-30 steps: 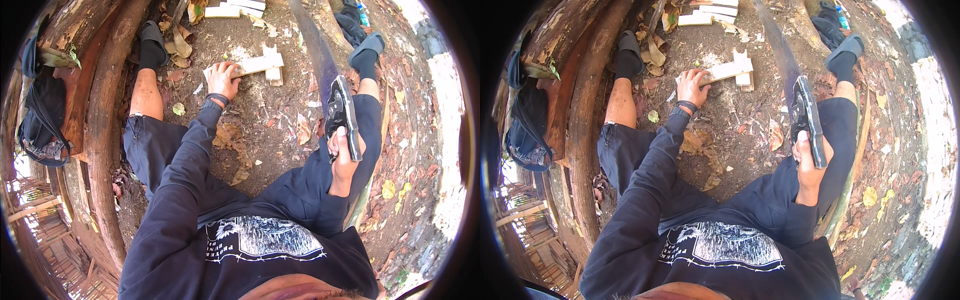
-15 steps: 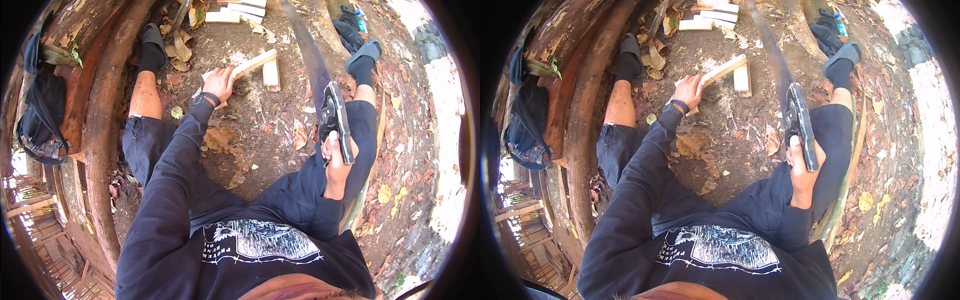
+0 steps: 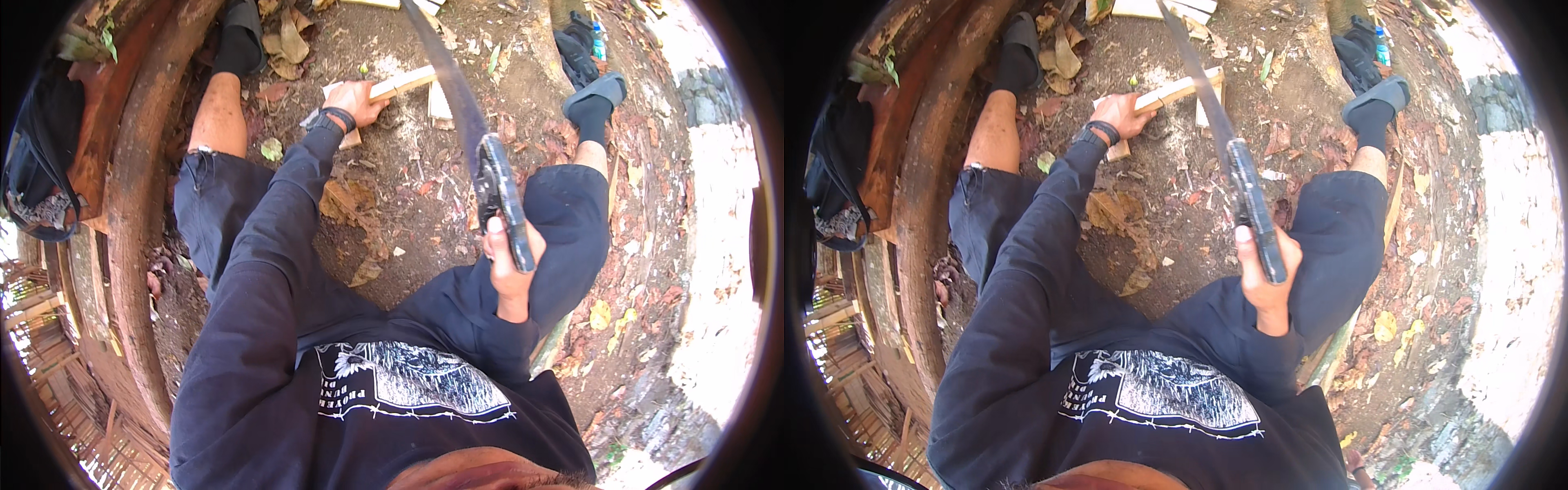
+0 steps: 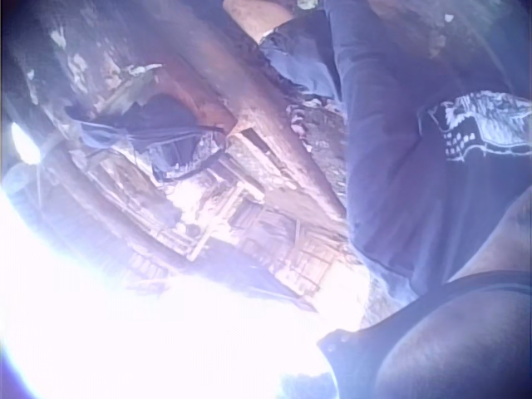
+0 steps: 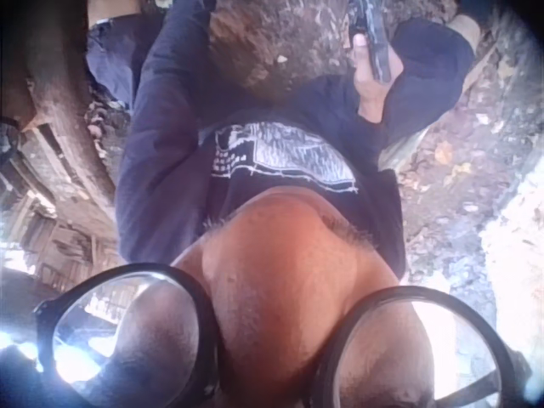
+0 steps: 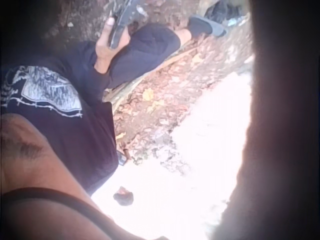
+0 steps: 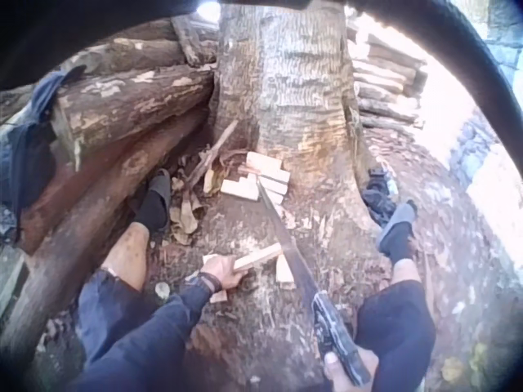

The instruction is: The person sits on the ground and uses a hand saw to cut small rectangular pieces of light-colored wood. They hold the wood with one hand and saw with the other, producing small cut segments that accumulate on the ground.

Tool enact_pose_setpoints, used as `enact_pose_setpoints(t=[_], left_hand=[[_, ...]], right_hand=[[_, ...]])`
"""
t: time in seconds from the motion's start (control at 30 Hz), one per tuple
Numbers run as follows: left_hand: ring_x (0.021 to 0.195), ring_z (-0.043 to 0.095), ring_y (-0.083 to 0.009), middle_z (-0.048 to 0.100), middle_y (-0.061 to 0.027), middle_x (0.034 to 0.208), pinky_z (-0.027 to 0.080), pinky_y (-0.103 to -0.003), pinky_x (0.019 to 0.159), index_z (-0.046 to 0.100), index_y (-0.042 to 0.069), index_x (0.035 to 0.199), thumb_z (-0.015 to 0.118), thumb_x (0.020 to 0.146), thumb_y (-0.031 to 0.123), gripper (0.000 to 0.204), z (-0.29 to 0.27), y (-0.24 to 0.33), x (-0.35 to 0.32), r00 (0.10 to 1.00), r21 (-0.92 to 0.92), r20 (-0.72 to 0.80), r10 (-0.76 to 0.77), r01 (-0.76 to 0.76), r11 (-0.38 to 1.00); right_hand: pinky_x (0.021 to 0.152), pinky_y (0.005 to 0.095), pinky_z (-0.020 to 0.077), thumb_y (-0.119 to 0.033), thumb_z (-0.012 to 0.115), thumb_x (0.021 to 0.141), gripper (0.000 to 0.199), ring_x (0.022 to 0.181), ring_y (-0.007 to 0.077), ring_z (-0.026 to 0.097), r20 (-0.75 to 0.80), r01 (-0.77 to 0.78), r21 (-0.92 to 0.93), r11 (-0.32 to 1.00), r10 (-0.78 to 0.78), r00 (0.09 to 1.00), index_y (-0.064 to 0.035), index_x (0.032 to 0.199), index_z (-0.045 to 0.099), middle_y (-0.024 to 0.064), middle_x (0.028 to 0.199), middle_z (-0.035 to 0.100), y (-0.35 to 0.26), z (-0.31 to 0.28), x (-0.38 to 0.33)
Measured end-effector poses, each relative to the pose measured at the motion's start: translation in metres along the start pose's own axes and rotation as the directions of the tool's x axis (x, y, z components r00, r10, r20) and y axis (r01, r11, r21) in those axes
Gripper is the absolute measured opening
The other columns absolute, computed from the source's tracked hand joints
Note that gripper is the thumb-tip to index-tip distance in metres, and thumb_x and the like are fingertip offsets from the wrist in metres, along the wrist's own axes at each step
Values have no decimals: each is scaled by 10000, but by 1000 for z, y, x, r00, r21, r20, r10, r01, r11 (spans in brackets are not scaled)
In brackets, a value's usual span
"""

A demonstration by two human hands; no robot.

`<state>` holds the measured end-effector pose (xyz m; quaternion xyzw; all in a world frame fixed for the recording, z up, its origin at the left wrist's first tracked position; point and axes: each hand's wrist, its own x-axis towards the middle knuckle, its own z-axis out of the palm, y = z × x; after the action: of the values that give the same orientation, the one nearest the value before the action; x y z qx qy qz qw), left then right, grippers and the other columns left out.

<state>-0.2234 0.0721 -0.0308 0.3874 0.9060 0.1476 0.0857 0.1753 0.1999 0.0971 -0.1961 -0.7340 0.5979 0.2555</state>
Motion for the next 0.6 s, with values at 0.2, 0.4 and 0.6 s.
enact_pose_setpoints(t=[0.2, 0.4, 0.6], left_hand=[[821, 780, -386, 794, -190, 867, 622, -507, 788, 815, 98, 1105, 763, 916, 656, 593, 4, 2, -1, 997, 81, -40, -60, 63, 995], [833, 786, -368, 796, -193, 871, 626, -492, 802, 830, 89, 1083, 761, 934, 627, 562, 2, 4, -5, 996, 33, -58, -65, 66, 997], [868, 788, -367, 799, -200, 901, 630, -485, 804, 829, 76, 1077, 761, 947, 612, 556, 1, 6, -6, 996, 45, -46, -78, 80, 996]], right_hand=[[518, 257, 387, -110, 742, 1059, 191, 557, 75, 512, 77, -30, 1, 1000, 30, 997, 42, 1001, 642, 18, 681, 576, 14, 23, -6], [509, 260, 374, -119, 729, 1071, 194, 552, 73, 489, 92, -144, 40, 989, 140, 986, 41, 1009, 639, 15, 684, 565, 18, 30, -7], [531, 269, 389, -102, 748, 1045, 186, 585, 65, 505, 82, -140, -49, 989, 144, 986, 30, 941, 668, 1, 692, 583, 27, 32, -14]])
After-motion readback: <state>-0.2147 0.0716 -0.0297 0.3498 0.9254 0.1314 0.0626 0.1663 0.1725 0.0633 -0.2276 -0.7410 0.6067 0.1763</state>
